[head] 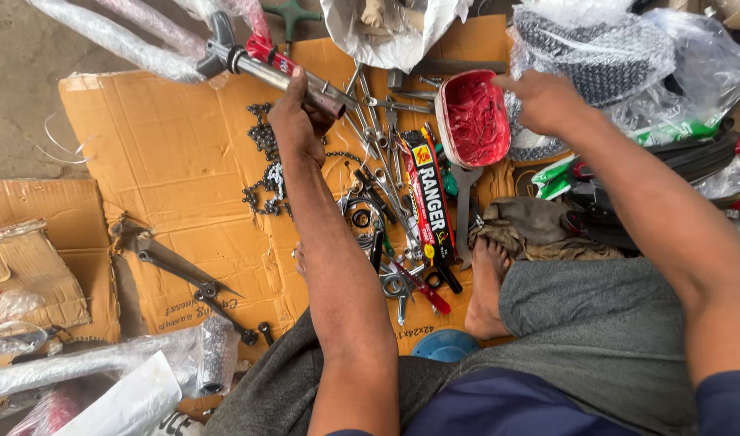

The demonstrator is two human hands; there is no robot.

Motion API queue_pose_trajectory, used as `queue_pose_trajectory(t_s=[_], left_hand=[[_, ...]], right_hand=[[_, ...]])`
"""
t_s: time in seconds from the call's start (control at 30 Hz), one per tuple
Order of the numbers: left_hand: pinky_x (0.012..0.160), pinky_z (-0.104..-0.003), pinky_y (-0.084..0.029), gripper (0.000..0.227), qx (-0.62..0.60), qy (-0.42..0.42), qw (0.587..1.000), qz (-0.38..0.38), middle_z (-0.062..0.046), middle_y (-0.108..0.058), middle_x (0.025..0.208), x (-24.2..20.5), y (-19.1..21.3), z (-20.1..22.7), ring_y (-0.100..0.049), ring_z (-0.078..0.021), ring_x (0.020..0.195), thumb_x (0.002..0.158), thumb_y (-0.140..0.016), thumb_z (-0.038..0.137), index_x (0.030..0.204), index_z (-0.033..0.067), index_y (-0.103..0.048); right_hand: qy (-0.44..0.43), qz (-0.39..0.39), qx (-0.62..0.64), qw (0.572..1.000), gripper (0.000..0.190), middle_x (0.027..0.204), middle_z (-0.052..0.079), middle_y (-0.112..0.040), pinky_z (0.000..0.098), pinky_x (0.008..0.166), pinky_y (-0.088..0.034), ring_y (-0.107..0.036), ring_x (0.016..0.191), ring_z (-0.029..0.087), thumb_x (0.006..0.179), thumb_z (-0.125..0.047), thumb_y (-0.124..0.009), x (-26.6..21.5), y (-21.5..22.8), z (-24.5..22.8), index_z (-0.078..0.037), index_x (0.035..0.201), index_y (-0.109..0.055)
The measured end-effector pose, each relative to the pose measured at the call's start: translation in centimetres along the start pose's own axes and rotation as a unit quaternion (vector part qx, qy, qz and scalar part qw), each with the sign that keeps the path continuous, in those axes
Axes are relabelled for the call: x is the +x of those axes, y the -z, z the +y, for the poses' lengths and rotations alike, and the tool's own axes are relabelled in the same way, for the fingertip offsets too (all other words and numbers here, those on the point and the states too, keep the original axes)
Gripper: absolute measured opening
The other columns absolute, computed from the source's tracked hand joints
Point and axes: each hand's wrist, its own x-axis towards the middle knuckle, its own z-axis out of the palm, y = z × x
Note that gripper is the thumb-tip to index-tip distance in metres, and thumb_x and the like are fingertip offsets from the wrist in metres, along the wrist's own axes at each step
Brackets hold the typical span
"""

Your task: The person assembles a bicycle by attaching a black plastic component to the handlebar stem using a screwdriver and wrench. They apply red grease to the stem, insert the handlebar, and tighten the bolts to secure the assembly.

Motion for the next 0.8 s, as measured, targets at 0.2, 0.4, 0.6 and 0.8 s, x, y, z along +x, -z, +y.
queue_pose_trajectory(t_s=[0.2, 0.4, 0.6, 0.8], left_hand=[[0.037, -0.025, -0.038, 0.032, -0.037, -0.007, 0.999, -0.004, 0.000, -0.055, 0.058, -0.3, 0.6, 0.0, -0.051, -0.0082, 0.042, 0.094, -0.074, 0.031, 0.080, 0.0067, -0.058], [0.038, -0.026, -0.042, 0.033, 0.002, -0.013, 1.000, -0.005, -0.002, -0.057, 0.057, -1.0, 0.5, 1.3, -0.055, -0.0108, 0.043, 0.094, -0.073, 0.032, 0.076, 0.0075, -0.060], [0.044, -0.026, -0.044, 0.028, -0.023, -0.006, 0.999, -0.033, 0.001, -0.059, 0.062, -1.8, 0.1, 2.3, -0.054, -0.0082, 0.048, 0.095, -0.073, 0.031, 0.082, 0.0077, -0.065], [0.043, -0.025, -0.039, 0.033, -0.015, -0.012, 0.998, -0.057, -0.001, -0.057, 0.060, -1.7, 1.3, 2.0, -0.053, -0.0095, 0.047, 0.098, -0.072, 0.033, 0.081, 0.0057, -0.064]], right_hand=[[0.121, 0.044, -0.344, 0.930, 0.060, 0.127, 0.013, -0.063, 0.0618, 0.108, -0.040, -0.061, 0.121, 0.032, 0.099, -0.022, -0.057, 1.8, -2.2, 1.1, -0.037, 0.156, -0.044], [0.066, 0.027, -0.140, 0.988, 0.076, 0.131, 0.015, -0.062, 0.0610, 0.113, -0.034, -0.057, 0.126, 0.033, 0.088, -0.003, -0.055, 1.2, -0.1, -1.8, -0.027, 0.158, -0.039], [0.217, -0.041, 0.487, 0.845, 0.073, 0.121, 0.015, -0.066, 0.0381, 0.109, -0.054, -0.065, 0.120, 0.026, 0.081, 0.008, -0.054, -2.7, 0.3, -13.5, -0.015, 0.150, -0.051], [0.257, -0.055, 0.576, 0.774, 0.081, 0.118, 0.004, -0.060, 0.0320, 0.093, -0.056, -0.058, 0.105, 0.015, 0.082, 0.012, -0.052, -1.3, -2.6, -21.7, -0.021, 0.156, -0.042]])
